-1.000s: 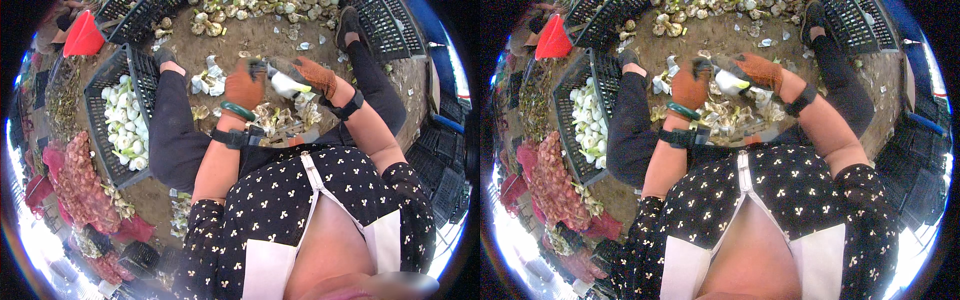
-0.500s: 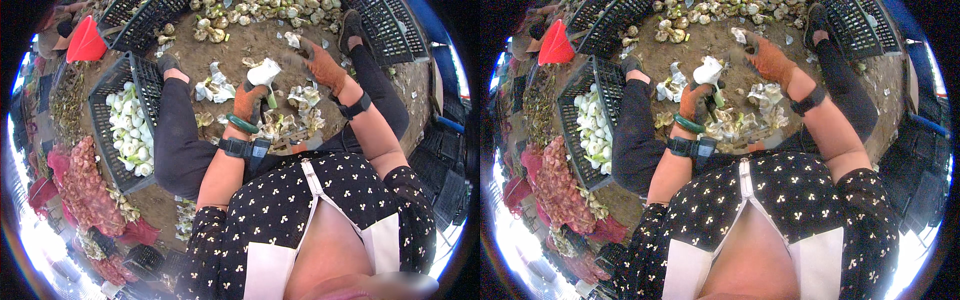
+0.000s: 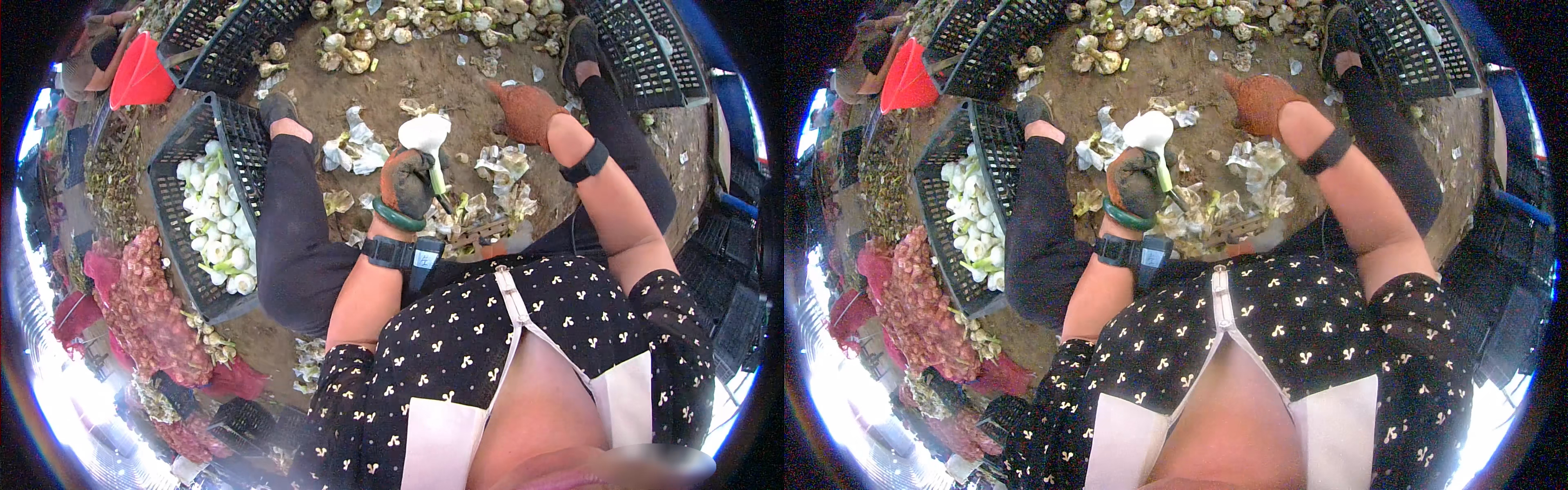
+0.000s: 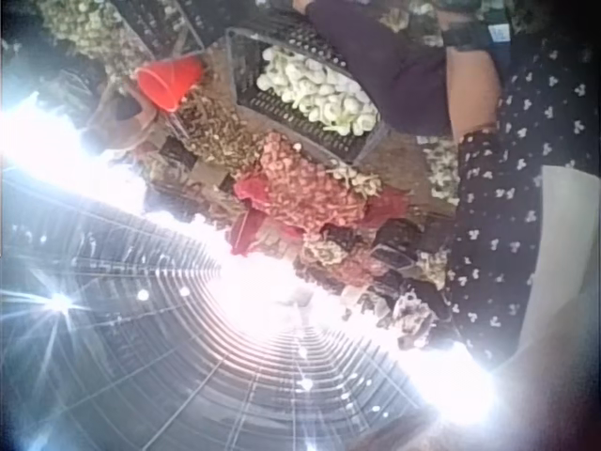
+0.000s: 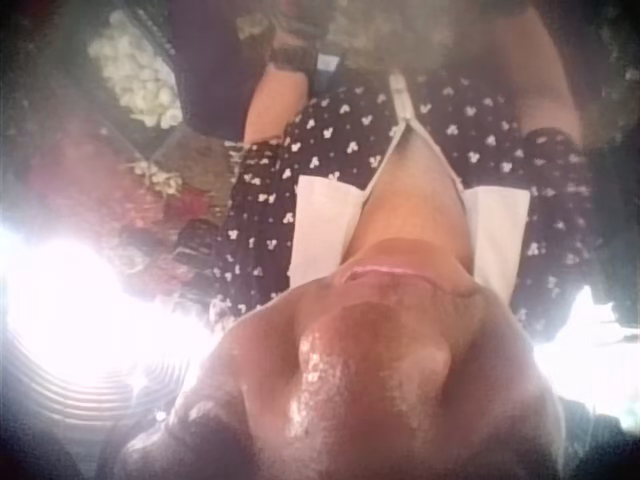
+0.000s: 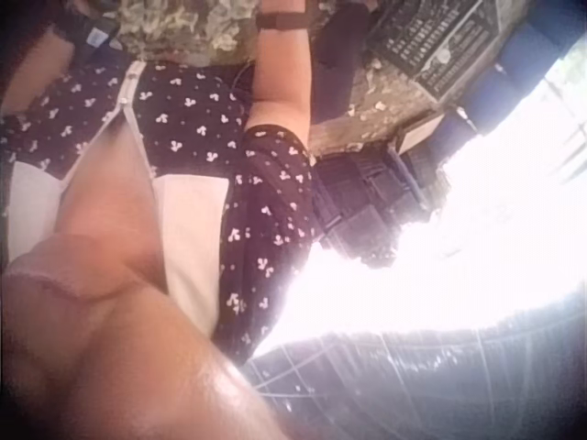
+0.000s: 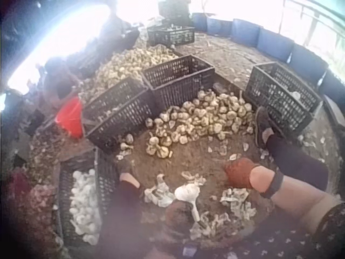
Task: Peeling and cleaning vegetables with a knife while sitting on the ground in an agricultural processing facility.
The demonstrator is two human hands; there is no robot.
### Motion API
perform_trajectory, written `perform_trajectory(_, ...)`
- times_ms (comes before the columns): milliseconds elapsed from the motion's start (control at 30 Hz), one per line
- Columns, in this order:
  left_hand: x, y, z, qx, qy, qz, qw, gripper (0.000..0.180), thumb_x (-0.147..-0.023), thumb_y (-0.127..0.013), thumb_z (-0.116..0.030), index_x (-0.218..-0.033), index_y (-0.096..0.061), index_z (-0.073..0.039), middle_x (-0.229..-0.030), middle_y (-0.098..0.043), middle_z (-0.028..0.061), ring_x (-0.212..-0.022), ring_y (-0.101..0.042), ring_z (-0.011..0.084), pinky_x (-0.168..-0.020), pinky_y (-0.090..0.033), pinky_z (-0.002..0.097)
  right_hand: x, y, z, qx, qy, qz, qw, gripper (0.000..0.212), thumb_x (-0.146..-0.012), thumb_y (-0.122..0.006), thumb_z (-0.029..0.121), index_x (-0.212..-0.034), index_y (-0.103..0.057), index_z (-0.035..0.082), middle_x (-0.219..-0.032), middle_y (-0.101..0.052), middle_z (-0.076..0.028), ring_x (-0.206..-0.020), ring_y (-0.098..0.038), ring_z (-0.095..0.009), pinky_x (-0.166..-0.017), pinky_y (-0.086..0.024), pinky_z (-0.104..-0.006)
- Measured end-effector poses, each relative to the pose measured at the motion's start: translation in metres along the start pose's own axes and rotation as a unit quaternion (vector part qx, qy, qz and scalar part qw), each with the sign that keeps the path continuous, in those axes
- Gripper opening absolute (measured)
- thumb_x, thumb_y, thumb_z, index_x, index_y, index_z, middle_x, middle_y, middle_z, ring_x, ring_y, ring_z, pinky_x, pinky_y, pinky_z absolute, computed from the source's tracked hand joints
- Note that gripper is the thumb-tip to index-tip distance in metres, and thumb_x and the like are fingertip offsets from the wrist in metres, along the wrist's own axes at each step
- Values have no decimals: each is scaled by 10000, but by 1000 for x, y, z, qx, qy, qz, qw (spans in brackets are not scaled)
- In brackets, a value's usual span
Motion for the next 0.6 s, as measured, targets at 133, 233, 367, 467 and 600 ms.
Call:
perform_trajectory(133, -4, 9, 18, 192, 66, -74, 976, 371, -689, -423, -66, -1038, -469, 54, -816, -549, 126, -717, -555, 224, -628, -480, 300, 17, 20, 28, -301, 110, -105, 941, 409, -728, -607, 241, -1097, -499, 101, -948, -573, -158, -867, -552, -316, -753, -442, -382)
perform_trajectory(233, -9, 6, 18, 138, 53, -28, 989, 385, -694, -423, -95, -1045, -474, 54, -793, -543, 128, -696, -549, 222, -609, -477, 306, 16, 19, 38, -415, 179, -180, 873, 357, -742, -592, 229, -1061, -513, 88, -887, -580, -142, -810, -557, -272, -741, -444, -349)
perform_trajectory(367, -3, -13, 14, 268, 101, 59, 956, 451, -672, -442, -150, -1101, -453, -11, -856, -557, 118, -725, -564, 238, -629, -489, 356, -5, 26, 5, -305, 57, -222, 924, 400, -760, -550, 167, -1127, -435, 61, -868, -572, -190, -783, -568, -299, -706, -451, -382)
perform_trajectory(467, -7, 6, 32, 265, 129, -31, 955, 474, -636, -433, -116, -1097, -458, -8, -848, -555, 105, -715, -559, 233, -639, -478, 328, -21, 13, -9, -107, -17, -102, 989, 587, -786, -522, 199, -1276, -222, 78, -928, -544, -252, -838, -541, -384, -707, -440, -452)
perform_trajectory(600, -20, -11, 11, -29, 65, -24, 997, 434, -641, -445, -74, -1063, -486, 19, -889, -553, 68, -751, -525, 154, -666, -430, 257, -11, -3, 25, -504, 277, -160, 802, 654, -807, -533, 277, -1317, -156, 116, -1105, -500, -178, -1013, -487, -245, -834, -403, -362)
Point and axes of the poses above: each hand's wrist, its own x-axis away from the middle knuckle, its own y-axis out of the back of the hand, z = x × y, the point moved 7 cm from there along -x, towards the middle knuckle
